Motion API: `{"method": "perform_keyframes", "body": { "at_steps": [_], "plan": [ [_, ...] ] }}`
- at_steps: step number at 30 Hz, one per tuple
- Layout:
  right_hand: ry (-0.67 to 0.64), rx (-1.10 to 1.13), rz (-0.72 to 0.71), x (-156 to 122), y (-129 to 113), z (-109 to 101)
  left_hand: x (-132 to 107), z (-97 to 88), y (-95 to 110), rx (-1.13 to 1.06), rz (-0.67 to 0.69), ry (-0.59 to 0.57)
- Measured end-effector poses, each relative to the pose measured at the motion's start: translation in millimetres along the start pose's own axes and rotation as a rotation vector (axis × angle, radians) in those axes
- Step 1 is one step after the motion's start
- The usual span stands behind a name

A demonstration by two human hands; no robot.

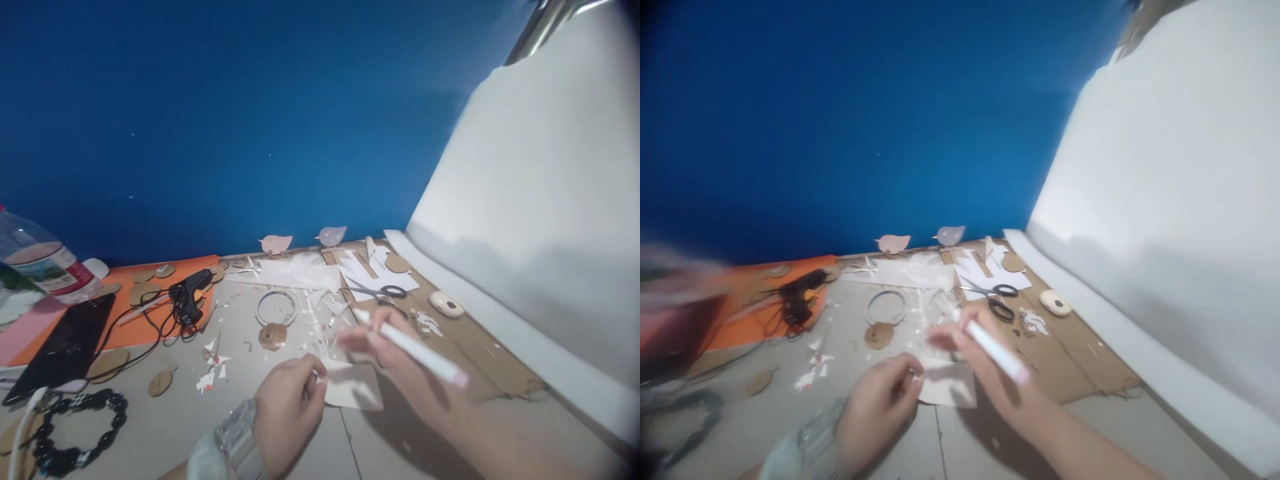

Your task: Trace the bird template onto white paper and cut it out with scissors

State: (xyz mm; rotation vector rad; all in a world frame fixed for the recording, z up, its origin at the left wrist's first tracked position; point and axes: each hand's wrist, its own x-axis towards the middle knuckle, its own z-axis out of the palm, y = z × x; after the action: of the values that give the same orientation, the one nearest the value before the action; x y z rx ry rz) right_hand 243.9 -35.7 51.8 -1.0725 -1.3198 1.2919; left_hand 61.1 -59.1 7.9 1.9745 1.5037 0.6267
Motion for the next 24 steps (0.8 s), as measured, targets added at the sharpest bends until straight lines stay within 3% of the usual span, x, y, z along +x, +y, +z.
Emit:
{"method": "perform_keyframes", "body": {
  "at_steps": [3, 8, 12, 18, 24],
  "plan": [
    [-0.165, 0.085, 0.090, -7, 32, 12, -6, 3.3, 3, 0.301, 0.106, 0.029],
    [-0.145, 0.151, 0.164, -2, 53, 12, -24, 14.1, -3, 0.739, 0.422, 0.122],
    [-0.165, -0.051, 0.226, -2, 46, 6, -36, 24.1, -10, 0.754, 0.567, 0.127],
    [-0.265, -0.318, 0.263, 0, 37, -5, -43, 32.4, -3, 0.731, 0.512, 0.174],
    [-0.212, -0.474, 0.287, -2, 35, 1, -40, 29.1, 2, 0.745, 0.600, 0.242]
  ]
}}
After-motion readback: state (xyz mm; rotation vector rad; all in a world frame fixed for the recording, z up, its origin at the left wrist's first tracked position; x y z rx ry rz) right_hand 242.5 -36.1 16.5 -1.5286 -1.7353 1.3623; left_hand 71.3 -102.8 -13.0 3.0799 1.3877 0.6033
